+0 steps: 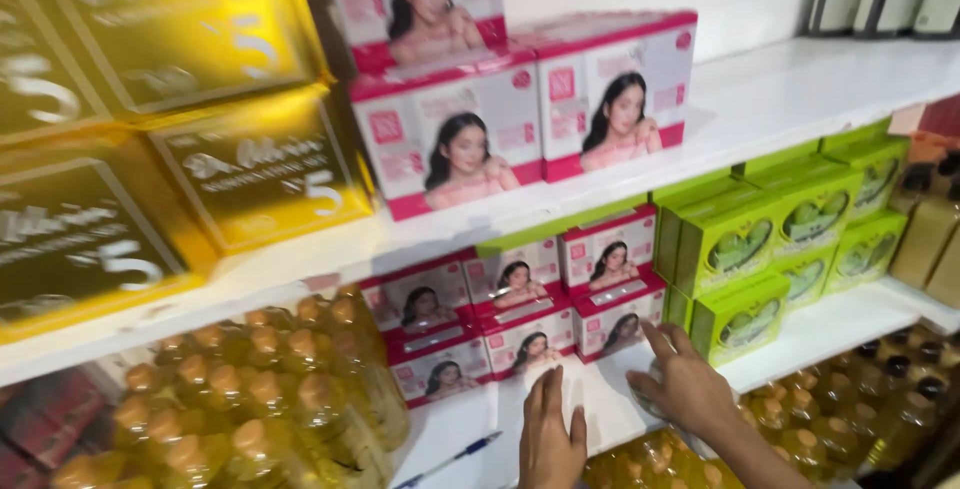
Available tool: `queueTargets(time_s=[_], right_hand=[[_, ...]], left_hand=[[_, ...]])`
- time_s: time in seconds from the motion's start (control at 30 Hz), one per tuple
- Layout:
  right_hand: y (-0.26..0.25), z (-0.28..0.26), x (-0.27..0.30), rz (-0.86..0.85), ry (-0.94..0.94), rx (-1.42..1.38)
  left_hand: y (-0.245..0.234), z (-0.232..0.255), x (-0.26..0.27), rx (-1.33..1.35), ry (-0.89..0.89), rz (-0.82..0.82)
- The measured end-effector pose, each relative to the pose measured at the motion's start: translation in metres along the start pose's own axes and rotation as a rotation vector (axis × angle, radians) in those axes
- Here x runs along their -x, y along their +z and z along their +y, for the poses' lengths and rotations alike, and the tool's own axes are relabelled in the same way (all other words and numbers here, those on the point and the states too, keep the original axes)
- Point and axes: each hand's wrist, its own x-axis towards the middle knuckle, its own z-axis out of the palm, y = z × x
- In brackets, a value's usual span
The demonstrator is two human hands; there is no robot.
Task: The person wipes the surface of a white shelf with a cloth, then picks up a pink and white box, wipes it, and places it back on the shelf. This process is repeated for several boxes.
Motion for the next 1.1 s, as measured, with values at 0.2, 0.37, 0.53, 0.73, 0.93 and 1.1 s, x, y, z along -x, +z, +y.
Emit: queueTargets(time_s=[0.2,0.37,0.53,0.73,0.93,1.1], right_hand=[[0.031,0.016,-0.018,0.111,0.020,-0.050],[0.053,0.021,-0.021,0.170,0.073,-0.060],[0.074,0.036,-0.023,0.391,-0.095,-0.069],[0.069,0.035,-0.016,0.334,-0.065,-0.129],[0.082,0.070,-0.023,0.267,-0.125,-0.304],[0.035,0.070,0.002,0.071,0.429,-1.177]], left_hand=[[0.043,0.021,-0.039,0.135,-0.094,0.070],[0.080,0.021,-0.059,0.218,-0.119,0.150],[0.086,0.037,-0.062,0.190,-0.180,0.242],[0.084,0.033,-0.063,0.266,-0.246,0.256],[0.087,0.023,-0.056,0.261,-0.179,0.284],[0.087,0.006,-0.032,0.705,-0.277,0.385]])
